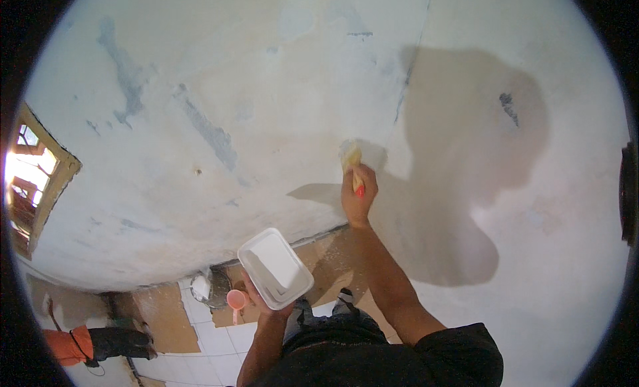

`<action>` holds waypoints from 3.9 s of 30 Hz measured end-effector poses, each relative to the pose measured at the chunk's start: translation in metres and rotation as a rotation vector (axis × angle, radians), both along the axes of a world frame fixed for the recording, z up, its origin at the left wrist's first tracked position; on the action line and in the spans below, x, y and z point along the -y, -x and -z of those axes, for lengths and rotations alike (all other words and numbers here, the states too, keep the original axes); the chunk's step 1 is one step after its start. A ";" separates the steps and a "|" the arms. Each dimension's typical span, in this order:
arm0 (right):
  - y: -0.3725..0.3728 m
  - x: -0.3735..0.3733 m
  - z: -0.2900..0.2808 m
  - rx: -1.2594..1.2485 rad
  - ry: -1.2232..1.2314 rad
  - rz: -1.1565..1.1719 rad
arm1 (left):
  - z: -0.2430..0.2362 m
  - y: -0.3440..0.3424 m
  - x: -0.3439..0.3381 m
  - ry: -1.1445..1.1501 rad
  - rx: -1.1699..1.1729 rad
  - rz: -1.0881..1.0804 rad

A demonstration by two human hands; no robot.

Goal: The person paints an interior wall using a brush. They dip the brush into a small white container of paint and apply it to the wall in vertical and horizontal strokes near a window frame.

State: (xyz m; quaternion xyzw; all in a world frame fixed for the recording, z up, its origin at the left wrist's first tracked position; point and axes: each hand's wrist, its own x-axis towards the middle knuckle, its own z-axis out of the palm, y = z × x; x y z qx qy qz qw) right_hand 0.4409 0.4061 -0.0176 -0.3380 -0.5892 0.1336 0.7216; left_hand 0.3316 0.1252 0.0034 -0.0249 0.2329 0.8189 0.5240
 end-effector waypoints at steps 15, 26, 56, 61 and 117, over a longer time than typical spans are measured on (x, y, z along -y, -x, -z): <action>-0.009 -0.001 -0.030 -0.855 0.607 -0.603 | -0.006 -0.043 0.011 -0.094 -0.138 -0.060; -0.002 -0.013 -0.260 -0.693 0.269 -0.675 | 0.027 -0.007 0.006 0.045 -0.028 0.015; 0.014 -0.030 -0.235 -0.805 0.245 -0.544 | -0.014 0.029 -0.031 -0.034 0.000 0.186; 0.007 0.001 -0.115 -0.925 0.597 -0.304 | -0.007 0.027 -0.033 -0.040 -0.019 0.175; -0.013 -0.065 -0.286 -0.747 0.390 -0.372 | -0.008 0.018 -0.020 0.022 0.144 0.164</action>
